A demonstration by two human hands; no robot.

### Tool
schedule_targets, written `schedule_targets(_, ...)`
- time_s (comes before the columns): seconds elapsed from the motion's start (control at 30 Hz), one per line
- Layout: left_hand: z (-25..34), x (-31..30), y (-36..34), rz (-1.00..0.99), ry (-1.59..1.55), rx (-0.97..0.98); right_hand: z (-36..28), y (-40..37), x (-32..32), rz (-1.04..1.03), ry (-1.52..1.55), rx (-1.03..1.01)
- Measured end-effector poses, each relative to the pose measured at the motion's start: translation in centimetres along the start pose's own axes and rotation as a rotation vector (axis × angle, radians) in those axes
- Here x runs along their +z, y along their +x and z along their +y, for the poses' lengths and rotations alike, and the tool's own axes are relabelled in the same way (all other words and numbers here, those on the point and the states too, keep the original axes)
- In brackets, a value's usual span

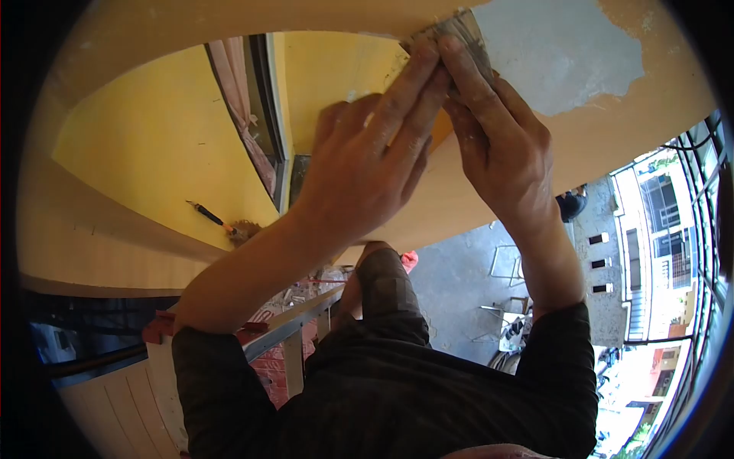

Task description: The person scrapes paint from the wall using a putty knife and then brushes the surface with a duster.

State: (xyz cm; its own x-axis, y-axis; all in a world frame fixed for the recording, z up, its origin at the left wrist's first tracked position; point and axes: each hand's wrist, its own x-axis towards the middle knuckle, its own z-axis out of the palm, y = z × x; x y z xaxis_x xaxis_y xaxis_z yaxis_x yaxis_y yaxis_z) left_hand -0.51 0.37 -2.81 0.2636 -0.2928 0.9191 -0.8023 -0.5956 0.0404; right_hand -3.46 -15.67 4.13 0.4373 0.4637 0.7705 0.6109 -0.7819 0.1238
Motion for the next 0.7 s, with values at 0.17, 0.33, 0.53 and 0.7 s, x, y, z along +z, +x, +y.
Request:
schedule_targets(0.17, 0.4, -0.4, 0.2, -0.038, -0.064, -0.006, -2.0, 1.1, -1.9, -0.025, -0.015, 0.054)
schedule_targets(0.33, 0.7, -0.8, 0.2, -0.074, -0.115, -0.05, -1.8, 0.9, -1.8, -0.108, -0.047, 0.087)
schedule_targets(0.53, 1.0, -1.1, 0.3, -0.063, -0.098, -0.059, -1.3, 0.8, -1.7, -0.136, -0.097, 0.063)
schedule_targets(0.7, 1.3, 0.4, -0.1, 0.065, -0.134, -0.097, -1.3, 0.4, -1.5, -0.136, -0.155, 0.03)
